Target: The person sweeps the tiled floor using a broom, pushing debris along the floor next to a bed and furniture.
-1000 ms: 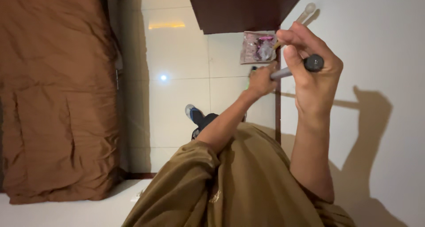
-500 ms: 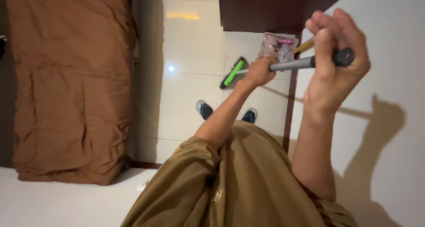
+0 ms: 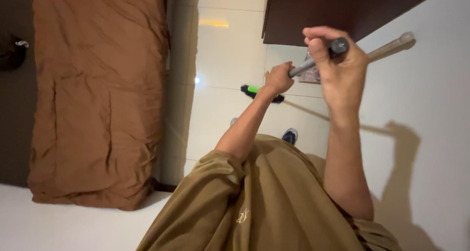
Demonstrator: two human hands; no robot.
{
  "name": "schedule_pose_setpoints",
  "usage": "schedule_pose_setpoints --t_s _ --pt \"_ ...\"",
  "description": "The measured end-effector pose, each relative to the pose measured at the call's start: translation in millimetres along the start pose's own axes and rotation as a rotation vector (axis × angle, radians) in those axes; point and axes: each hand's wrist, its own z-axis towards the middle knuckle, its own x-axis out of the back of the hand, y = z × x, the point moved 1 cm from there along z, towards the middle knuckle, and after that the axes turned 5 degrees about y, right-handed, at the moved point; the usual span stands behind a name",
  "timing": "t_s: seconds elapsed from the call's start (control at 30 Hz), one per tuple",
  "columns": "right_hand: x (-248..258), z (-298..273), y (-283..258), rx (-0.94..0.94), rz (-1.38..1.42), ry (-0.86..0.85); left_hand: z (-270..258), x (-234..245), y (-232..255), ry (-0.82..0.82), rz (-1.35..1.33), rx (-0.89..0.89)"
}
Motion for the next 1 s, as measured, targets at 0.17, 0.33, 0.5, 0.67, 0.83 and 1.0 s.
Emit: schedule_pose_setpoints --t_s 0.17,0.33,0.5,0.67,0.83,1.0 --pt "-29.9 -5.8 1.8 0.032 0.018 -0.012 11.3 10.2 -15.4 -0.011 0.007 0.049" --pt "-42.4 -9.0 -8.3 0.111 0.046 -0.033 3.7 29.4 -17.0 0.018 -0.070 -0.030" --pt "-49.4 -11.8 -18.9 0.118 0.185 0.023 -6.7 47.9 -20.3 0.166 -0.075 -0.162" --pt "-56.7 -13.7 -8.2 0.065 0.175 0.058 -9.4 67.3 -33.4 0.303 -0.071 -0.040" --pt "-48.3 2.6 14.2 -0.004 0.187 -0.030 -5.6 64.4 -37.7 0.471 0.010 0.107" --pt "-19.3 23.1 29.2 -0.117 0.131 -0.057 12.3 20.6 -28.8 0.400 0.100 0.206"
